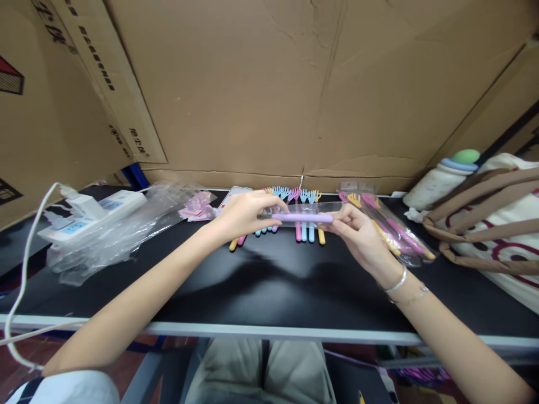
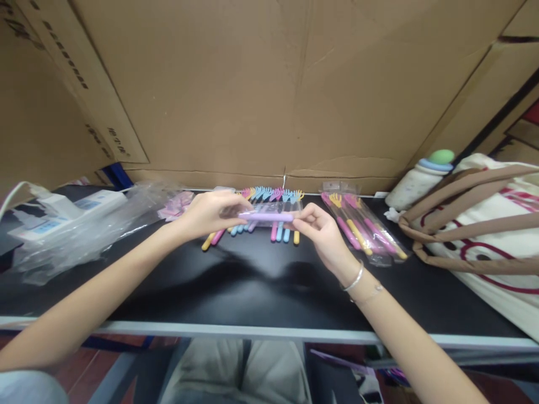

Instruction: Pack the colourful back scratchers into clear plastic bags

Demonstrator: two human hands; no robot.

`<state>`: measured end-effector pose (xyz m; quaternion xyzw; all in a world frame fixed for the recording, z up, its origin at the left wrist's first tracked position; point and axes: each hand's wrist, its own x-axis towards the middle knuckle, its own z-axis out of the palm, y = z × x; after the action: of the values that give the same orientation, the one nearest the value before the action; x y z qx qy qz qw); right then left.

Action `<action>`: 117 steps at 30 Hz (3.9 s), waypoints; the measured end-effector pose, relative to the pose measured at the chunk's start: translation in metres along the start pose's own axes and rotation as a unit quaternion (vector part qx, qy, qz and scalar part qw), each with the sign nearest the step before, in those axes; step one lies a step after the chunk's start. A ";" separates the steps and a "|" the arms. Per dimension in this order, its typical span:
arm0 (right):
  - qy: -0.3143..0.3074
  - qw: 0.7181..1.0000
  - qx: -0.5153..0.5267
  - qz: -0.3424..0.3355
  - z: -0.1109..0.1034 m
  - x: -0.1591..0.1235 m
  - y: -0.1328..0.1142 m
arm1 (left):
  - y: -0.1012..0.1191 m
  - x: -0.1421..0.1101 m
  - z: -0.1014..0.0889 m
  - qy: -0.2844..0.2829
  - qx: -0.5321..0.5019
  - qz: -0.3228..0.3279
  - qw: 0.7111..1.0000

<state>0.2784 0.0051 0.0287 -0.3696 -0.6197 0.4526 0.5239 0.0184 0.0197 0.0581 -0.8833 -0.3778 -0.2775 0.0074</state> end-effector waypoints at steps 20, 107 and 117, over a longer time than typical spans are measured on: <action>-0.224 0.789 -0.478 -0.314 0.017 -0.018 0.017 | -0.022 0.019 0.075 -0.024 0.254 0.155 0.954; -0.221 0.935 -0.264 -0.087 0.034 -0.014 0.048 | 0.004 -0.042 0.074 -0.145 -0.265 -0.021 0.953; -0.216 0.891 -0.387 -0.104 0.035 -0.015 0.045 | 0.009 -0.042 0.069 -0.152 -0.181 -0.055 0.970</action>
<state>0.2464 -0.0005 -0.0201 -0.3697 -0.8784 0.1890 0.2366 0.0344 0.0002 -0.0189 -0.8797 -0.3656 -0.2041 -0.2252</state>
